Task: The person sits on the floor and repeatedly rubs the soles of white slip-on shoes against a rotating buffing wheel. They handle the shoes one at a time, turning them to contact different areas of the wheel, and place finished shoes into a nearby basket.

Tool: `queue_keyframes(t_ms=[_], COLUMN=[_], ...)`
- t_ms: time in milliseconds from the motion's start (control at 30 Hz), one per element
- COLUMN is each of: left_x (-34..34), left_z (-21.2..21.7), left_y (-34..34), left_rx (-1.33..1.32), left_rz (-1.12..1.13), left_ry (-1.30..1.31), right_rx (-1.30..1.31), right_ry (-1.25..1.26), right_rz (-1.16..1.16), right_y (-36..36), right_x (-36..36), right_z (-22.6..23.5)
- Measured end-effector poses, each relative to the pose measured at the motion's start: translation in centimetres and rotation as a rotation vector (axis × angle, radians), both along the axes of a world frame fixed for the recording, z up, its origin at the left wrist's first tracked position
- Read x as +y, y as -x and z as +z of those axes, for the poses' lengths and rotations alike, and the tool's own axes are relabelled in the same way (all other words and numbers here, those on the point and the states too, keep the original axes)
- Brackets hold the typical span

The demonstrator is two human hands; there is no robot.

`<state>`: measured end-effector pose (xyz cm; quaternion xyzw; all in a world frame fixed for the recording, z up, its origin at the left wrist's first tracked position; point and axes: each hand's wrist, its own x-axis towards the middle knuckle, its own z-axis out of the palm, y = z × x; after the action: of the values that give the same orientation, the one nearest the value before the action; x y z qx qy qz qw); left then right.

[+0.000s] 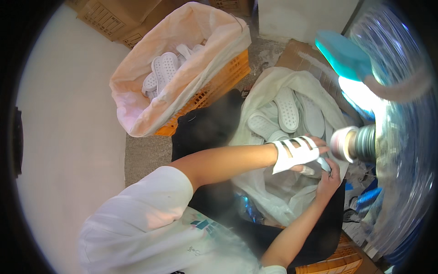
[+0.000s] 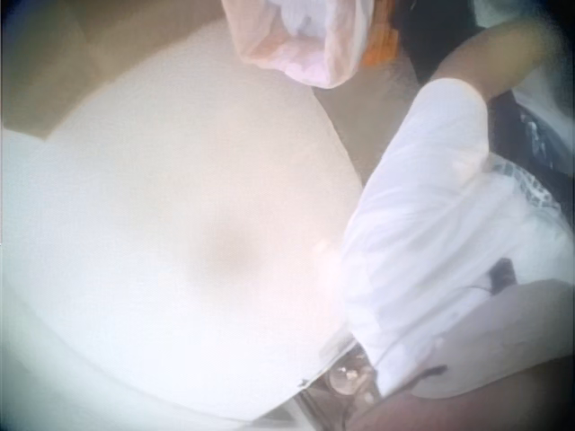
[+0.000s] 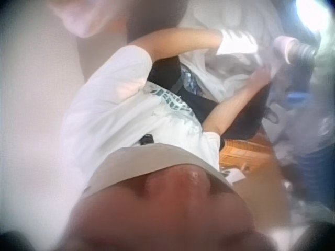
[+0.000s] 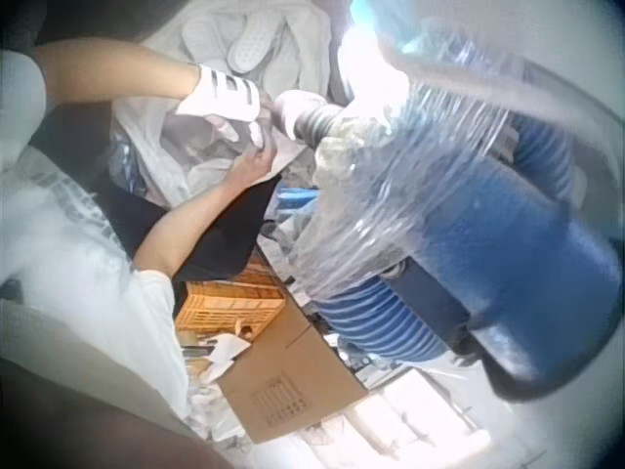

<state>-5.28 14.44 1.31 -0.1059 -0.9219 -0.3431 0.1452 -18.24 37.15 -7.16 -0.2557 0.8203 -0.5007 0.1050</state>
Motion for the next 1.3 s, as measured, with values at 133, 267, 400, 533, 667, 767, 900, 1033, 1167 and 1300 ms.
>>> queue_keyframes(t_ms=[133,267,400,533,667,767,900,1033,1167,1300], left_x=[0.9,-1.3,-5.1,-5.7,-2.4,-1.0,-2.3,-5.8,-4.5,-1.7], left_z=[1.8,0.5,1.2,6.2,9.1,9.7,10.4,10.9,9.5,8.9], left_y=[0.7,0.9,1.5,0.9,0.2,-0.2,-0.4,-0.5,-1.3,-2.0], left_rx=[-0.022,0.195,0.080,-0.161,0.046,0.120,0.156,0.255,0.180,0.085], left_rz=[-0.119,0.079,0.226,-0.179,-0.490,-0.497,-0.434,-0.235,-0.310,-0.238], left_ry=[-0.317,-0.917,-1.498,-2.241,-2.175,-2.106,-1.979,-1.640,-1.917,-1.575], right_rx=[-0.015,-0.544,-0.700,-0.487,-0.546,-0.541,-0.553,-0.588,-0.596,-0.644], right_ry=[0.219,0.079,0.583,0.509,0.546,0.639,0.751,0.647,0.462,0.153], right_rz=[0.081,-0.053,-0.013,-0.125,-0.178,-0.223,-0.218,-0.091,0.315,0.294], right_y=[-4.9,-10.6,-14.4,-12.3,-10.3,-10.8,-10.1,-8.7,-6.7,-3.4], right_x=[-2.1,0.1,1.6,2.4,5.2,6.1,3.4,-0.2,-1.8,-1.1], right_z=[9.1,10.1,10.1,12.9,17.4,19.4,18.7,16.8,16.9,18.3])
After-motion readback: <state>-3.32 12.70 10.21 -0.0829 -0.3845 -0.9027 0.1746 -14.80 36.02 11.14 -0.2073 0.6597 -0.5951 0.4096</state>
